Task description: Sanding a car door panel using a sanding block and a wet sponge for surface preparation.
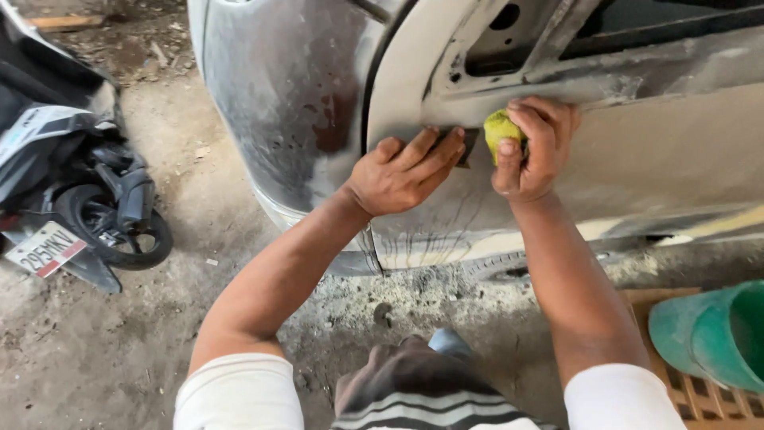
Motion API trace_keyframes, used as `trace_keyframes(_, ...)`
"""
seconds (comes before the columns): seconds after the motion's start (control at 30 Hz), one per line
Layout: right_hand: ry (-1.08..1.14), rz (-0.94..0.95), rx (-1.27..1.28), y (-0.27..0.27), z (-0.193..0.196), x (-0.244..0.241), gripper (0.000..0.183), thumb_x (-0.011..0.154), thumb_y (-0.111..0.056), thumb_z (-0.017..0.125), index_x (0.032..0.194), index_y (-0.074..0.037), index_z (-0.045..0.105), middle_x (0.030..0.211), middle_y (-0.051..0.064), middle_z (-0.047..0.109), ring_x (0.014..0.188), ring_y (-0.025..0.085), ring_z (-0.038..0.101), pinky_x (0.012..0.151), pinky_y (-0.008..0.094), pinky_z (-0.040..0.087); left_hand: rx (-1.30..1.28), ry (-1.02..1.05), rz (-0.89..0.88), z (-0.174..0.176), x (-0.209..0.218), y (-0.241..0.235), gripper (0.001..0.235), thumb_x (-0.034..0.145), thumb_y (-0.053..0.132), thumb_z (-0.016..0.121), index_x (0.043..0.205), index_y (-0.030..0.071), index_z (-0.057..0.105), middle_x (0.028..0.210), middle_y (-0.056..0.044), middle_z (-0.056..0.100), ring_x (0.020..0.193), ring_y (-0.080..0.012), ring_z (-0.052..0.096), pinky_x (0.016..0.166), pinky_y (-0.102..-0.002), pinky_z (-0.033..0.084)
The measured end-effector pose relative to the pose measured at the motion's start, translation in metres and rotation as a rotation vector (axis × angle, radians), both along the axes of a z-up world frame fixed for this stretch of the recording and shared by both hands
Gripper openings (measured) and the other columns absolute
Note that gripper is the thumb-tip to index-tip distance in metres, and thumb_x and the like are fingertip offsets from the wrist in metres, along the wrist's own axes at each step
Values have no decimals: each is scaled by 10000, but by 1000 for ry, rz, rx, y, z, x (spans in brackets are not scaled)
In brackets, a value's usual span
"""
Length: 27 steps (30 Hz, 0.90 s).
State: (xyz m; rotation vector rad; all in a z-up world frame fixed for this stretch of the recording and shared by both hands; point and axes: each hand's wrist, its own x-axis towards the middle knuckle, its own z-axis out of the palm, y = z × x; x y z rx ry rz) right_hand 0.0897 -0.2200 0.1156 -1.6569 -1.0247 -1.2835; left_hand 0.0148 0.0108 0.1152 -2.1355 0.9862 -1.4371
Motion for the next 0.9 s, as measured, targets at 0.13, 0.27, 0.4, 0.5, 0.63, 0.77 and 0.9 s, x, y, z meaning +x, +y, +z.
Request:
trace_keyframes(0.13, 14, -54, 19, 7, 2, 1, 342, 1102, -322, 510, 1195, -21, 643, 1176, 171, 649, 1064, 340, 569, 990, 485, 433, 10, 92, -16, -77, -5, 4, 312, 1055, 258, 615, 1322, 148, 733, 1487, -33, 564, 1303, -194, 525, 856, -311, 396)
trace_keyframes(0.27, -14, -12, 2, 8, 1, -1, 333, 1113, -314, 506, 1201, -17, 632, 1187, 173, 647, 1069, 352, 573, 995, 491, 437, 56, 76, -40, -101, 4, 13, 391, 1021, 251, 621, 1379, 152, 743, 1534, -101, 539, 1189, -203, 508, 826, -295, 370)
trace_keyframes(0.4, 23, -37, -26, 1, 1, -7, 350, 1108, -329, 512, 1205, -16, 635, 1188, 176, 645, 1055, 342, 565, 980, 486, 431, -53, -26, -9, -4, 3, 5, 314, 1077, 261, 651, 1352, 148, 750, 1549, -56, 494, 1290, -202, 531, 855, -327, 359)
trace_keyframes(0.5, 28, -19, -28, 2, 3, -5, 367, 1120, -342, 499, 1219, -17, 637, 1198, 174, 638, 1073, 350, 558, 1001, 475, 443, -23, 63, -41, -52, -3, 5, 283, 1044, 273, 660, 1274, 146, 765, 1493, -48, 558, 1317, -216, 535, 892, -314, 351)
trace_keyframes(0.63, 22, -4, -55, 3, 1, -5, 359, 1147, -340, 502, 1239, -20, 635, 1220, 173, 636, 1116, 359, 567, 1038, 485, 438, 96, 173, -48, -105, -11, 14, 338, 985, 307, 622, 1241, 146, 772, 1446, -19, 586, 1323, -200, 531, 947, -325, 408)
trace_keyframes(0.77, 3, -7, -21, 2, -4, -3, 361, 1115, -344, 513, 1207, -22, 647, 1187, 163, 645, 1080, 331, 576, 1002, 490, 437, 56, -87, -2, -29, -3, 11, 326, 1044, 249, 652, 1343, 139, 723, 1492, -52, 561, 1351, -198, 495, 983, -338, 405)
trace_keyframes(0.9, 51, 18, -24, 1, -7, 0, 350, 1141, -327, 513, 1256, -24, 645, 1262, 157, 611, 1149, 319, 539, 1000, 457, 448, -119, 41, -15, -41, -6, 6, 305, 1066, 254, 646, 1338, 142, 727, 1510, -31, 543, 1324, -203, 515, 872, -313, 365)
